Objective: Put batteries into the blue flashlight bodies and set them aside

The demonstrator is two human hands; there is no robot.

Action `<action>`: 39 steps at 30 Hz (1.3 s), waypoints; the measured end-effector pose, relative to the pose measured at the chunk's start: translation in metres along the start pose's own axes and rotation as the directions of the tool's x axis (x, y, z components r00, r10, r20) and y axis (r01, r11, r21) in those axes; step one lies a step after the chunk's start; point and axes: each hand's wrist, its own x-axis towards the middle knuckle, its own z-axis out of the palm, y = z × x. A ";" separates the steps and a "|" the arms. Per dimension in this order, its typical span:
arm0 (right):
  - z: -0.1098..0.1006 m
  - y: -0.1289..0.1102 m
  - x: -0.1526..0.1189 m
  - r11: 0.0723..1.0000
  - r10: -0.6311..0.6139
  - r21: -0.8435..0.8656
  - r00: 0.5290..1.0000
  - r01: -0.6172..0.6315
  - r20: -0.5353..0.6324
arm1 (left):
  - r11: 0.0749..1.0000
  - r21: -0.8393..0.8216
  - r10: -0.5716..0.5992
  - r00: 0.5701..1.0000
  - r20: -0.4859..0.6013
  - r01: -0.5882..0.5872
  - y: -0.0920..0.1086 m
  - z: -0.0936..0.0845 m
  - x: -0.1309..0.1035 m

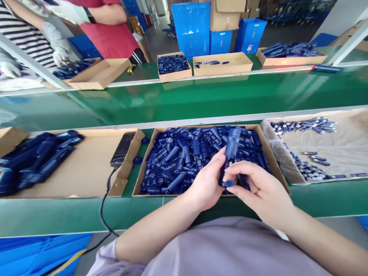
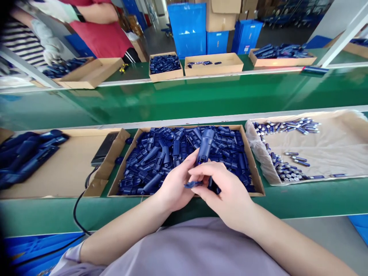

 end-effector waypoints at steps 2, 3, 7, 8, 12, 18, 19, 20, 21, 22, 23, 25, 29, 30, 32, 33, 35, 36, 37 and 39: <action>-0.004 0.001 0.001 0.995 0.049 0.095 0.996 -0.041 -0.081 | 0.999 -0.026 -0.024 1.000 0.018 0.025 0.001 -0.001 -0.001; -0.009 0.001 0.002 0.991 0.050 0.132 0.991 -0.034 -0.124 | 0.999 -0.028 -0.030 0.999 0.028 0.030 0.002 -0.002 -0.001; -0.041 0.001 0.007 0.996 0.080 -0.022 0.995 -0.081 -0.067 | 1.000 0.009 -0.028 0.999 0.045 0.027 0.003 -0.005 -0.001; -0.048 0.000 0.008 0.986 0.116 -0.122 0.993 -0.116 -0.014 | 0.999 0.014 -0.031 0.998 0.049 0.031 0.003 -0.006 -0.001; -0.056 -0.005 0.014 0.904 0.246 -0.359 0.969 -0.231 -0.003 | 0.998 0.018 -0.062 0.996 0.066 0.060 0.003 -0.006 -0.002; -0.034 -0.016 0.022 0.916 0.183 -0.376 0.979 -0.137 0.088 | 0.992 -0.033 -0.122 0.989 0.081 0.125 0.003 -0.007 -0.002; -0.030 -0.016 0.022 0.916 0.180 -0.378 0.981 -0.138 0.078 | 0.992 -0.047 -0.113 0.991 0.077 0.117 0.003 -0.007 -0.002; -0.027 -0.016 0.021 0.916 0.191 -0.368 0.980 -0.157 0.058 | 0.992 -0.059 -0.103 0.992 0.074 0.107 0.002 -0.007 -0.002; -0.025 -0.015 0.020 0.917 0.215 -0.350 0.976 -0.190 0.033 | 0.993 -0.064 -0.097 0.993 0.074 0.101 0.002 -0.007 -0.002; -0.023 -0.014 0.018 0.917 0.238 -0.331 0.971 -0.222 0.010 | 0.993 -0.065 -0.092 0.993 0.074 0.097 0.002 -0.007 -0.002; -0.021 -0.013 0.017 0.916 0.255 -0.318 0.967 -0.245 -0.013 | 0.994 -0.066 -0.086 0.994 0.070 0.090 0.001 -0.007 -0.002; -0.020 -0.012 0.014 0.913 0.255 -0.322 0.967 -0.250 -0.030 | 0.994 -0.068 -0.079 0.995 0.063 0.083 0.002 -0.006 -0.002; -0.022 -0.012 0.013 0.911 0.209 -0.367 0.978 -0.188 0.019 | 0.994 -0.068 -0.080 0.995 0.059 0.084 0.002 -0.003 -0.003; -0.022 -0.012 0.014 0.911 0.195 -0.375 0.980 -0.172 0.025 | 0.994 -0.060 -0.082 0.995 0.062 0.086 0.002 -0.003 -0.003; -0.021 -0.011 0.013 0.899 0.138 -0.421 0.990 -0.119 0.014 | 0.996 -0.045 -0.074 0.995 0.067 0.077 0.002 -0.003 -0.003; -0.019 -0.011 0.013 0.885 0.092 -0.459 0.996 -0.080 0.004 | 0.997 -0.039 -0.066 0.995 0.070 0.069 0.001 -0.003 -0.003; -0.016 -0.010 0.013 0.845 -0.001 -0.535 1.000 -0.002 -0.005 | 0.998 -0.036 -0.049 0.996 0.070 0.052 -0.001 -0.003 -0.003; -0.015 -0.009 0.013 0.828 -0.036 -0.560 0.999 0.028 -0.003 | 0.998 -0.034 -0.043 0.996 0.073 0.046 -0.001 -0.004 -0.003; -0.014 -0.009 0.013 0.817 -0.058 -0.574 0.998 0.049 0.003 | 0.999 -0.030 -0.040 0.996 0.078 0.043 -0.002 -0.004 -0.003; -0.015 -0.009 0.013 0.812 -0.078 -0.578 0.997 0.076 0.021 | 0.999 -0.020 -0.039 0.995 0.086 0.041 -0.002 -0.004 -0.003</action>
